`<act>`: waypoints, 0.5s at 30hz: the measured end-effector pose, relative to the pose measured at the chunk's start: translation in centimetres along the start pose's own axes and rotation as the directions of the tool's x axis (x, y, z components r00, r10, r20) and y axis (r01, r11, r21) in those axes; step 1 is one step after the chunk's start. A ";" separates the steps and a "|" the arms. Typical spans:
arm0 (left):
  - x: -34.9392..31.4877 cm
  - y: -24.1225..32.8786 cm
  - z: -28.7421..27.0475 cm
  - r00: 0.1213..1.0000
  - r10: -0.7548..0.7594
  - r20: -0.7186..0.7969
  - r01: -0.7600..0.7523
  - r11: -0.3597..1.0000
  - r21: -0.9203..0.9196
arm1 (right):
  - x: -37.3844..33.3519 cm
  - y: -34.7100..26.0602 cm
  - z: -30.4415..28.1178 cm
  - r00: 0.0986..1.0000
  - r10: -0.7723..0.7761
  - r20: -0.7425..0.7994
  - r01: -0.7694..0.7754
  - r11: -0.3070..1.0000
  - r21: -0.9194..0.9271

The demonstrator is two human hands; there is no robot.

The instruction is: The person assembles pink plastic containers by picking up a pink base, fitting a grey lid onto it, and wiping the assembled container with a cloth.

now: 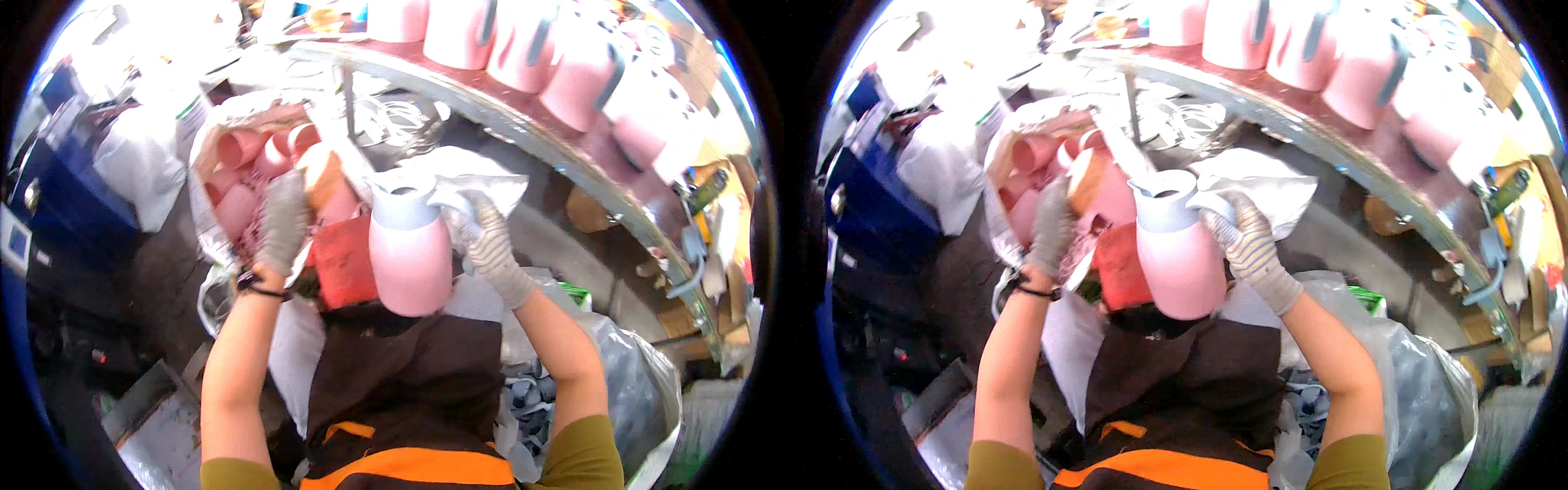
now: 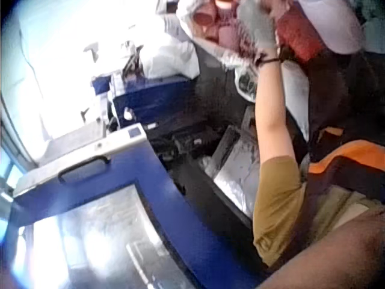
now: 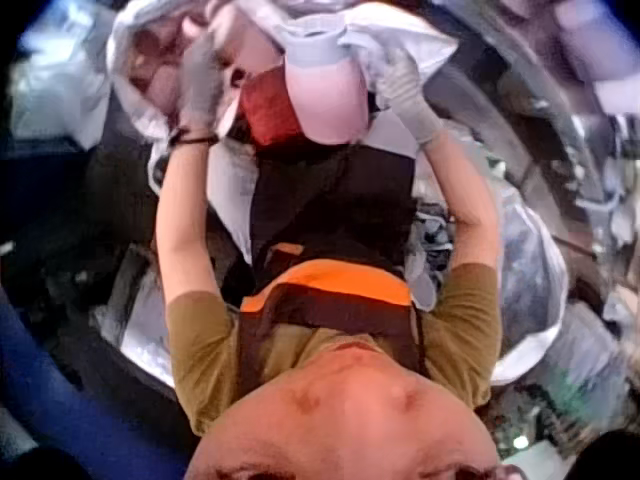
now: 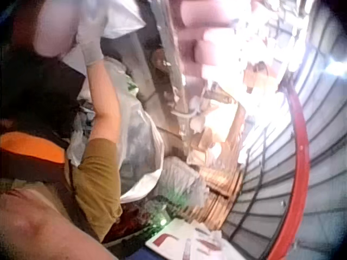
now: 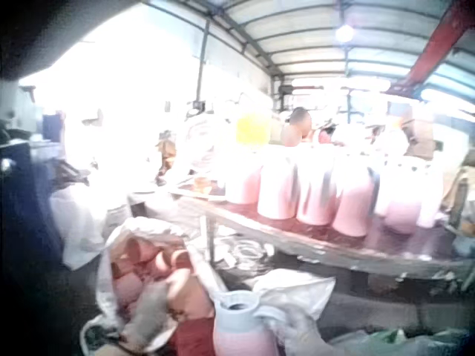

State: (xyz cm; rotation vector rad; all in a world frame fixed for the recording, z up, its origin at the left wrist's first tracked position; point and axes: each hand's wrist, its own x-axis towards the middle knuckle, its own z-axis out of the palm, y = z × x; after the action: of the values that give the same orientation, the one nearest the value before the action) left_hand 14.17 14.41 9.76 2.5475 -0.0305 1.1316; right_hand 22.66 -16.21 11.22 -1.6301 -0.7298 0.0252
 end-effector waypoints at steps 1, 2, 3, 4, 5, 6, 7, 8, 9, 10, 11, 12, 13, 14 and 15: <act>-0.4 -0.7 -0.7 0.999 -0.050 -0.014 0.051 0.995 0.080 | 0.3 -3.5 -1.4 0.987 -0.102 -0.124 0.093 0.993 -0.073; -1.6 -2.0 -0.4 0.990 -0.138 0.037 0.132 0.982 0.135 | 0.7 -6.7 -2.3 0.950 -0.211 -0.229 0.183 0.973 -0.138; -3.2 -3.2 0.9 0.984 -0.164 0.070 0.131 0.933 0.336 | 1.4 -9.5 -3.9 0.923 -0.270 -0.275 0.207 0.949 -0.236; -4.4 -2.9 2.9 0.974 -0.159 0.160 0.076 0.899 0.431 | 2.3 -11.3 -6.9 0.871 -0.382 -0.309 0.242 0.881 -0.407; -4.3 -0.4 4.4 0.875 -0.396 0.279 0.204 0.823 0.530 | 3.0 -13.0 -10.1 0.805 -0.488 -0.336 0.238 0.786 -0.571; -7.5 -2.9 7.6 0.867 -0.455 0.201 0.304 0.804 0.511 | 4.6 -14.4 -10.8 0.730 -0.568 -0.379 0.276 0.753 -0.597; -7.1 1.8 8.4 0.850 -0.471 0.236 0.386 0.862 0.327 | 5.6 -15.5 -13.0 0.654 -0.637 -0.409 0.252 0.693 -0.676; -10.9 -1.2 10.8 0.855 -0.461 0.237 0.332 0.839 0.431 | 7.8 -16.6 -12.4 0.594 -0.619 -0.513 0.325 0.769 -0.551; -10.8 1.5 11.0 0.733 -0.562 0.383 0.397 0.811 0.430 | 9.3 -16.0 -13.1 0.596 -0.649 -0.473 0.278 0.719 -0.637; -12.3 1.0 11.7 0.826 -0.497 0.266 0.348 0.820 0.454 | 11.4 -15.5 -13.2 0.604 -0.673 -0.427 0.256 0.671 -0.696; -11.4 1.4 9.7 0.813 -0.499 0.301 0.377 0.844 0.382 | 13.3 -12.8 -16.5 0.540 -0.793 -0.282 0.129 0.409 -0.903; -10.6 1.9 8.2 0.790 -0.502 0.351 0.433 0.863 0.261 | 14.5 -12.1 -17.0 0.662 -0.638 -0.393 -0.050 0.486 -0.873; -11.1 0.4 6.0 0.865 -0.438 0.245 0.409 0.898 0.162 | 16.6 -10.0 -16.4 0.749 -0.438 -0.498 -0.214 0.551 -0.806; -9.3 0.8 3.8 0.894 -0.385 0.229 0.387 0.921 0.041 | 19.6 -6.4 -24.2 0.784 -0.453 -0.424 -0.434 0.090 -0.897; -9.5 -0.9 0.9 0.918 -0.371 0.141 0.372 0.928 0.021 | 20.1 -4.0 -25.7 0.836 -0.374 -0.400 -0.432 -0.001 -0.902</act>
State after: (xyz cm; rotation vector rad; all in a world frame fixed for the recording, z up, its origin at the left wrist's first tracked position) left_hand 8.49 13.84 2.01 2.4800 0.3986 0.8000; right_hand 47.61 -29.55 28.03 -2.8815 -0.0600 -1.2826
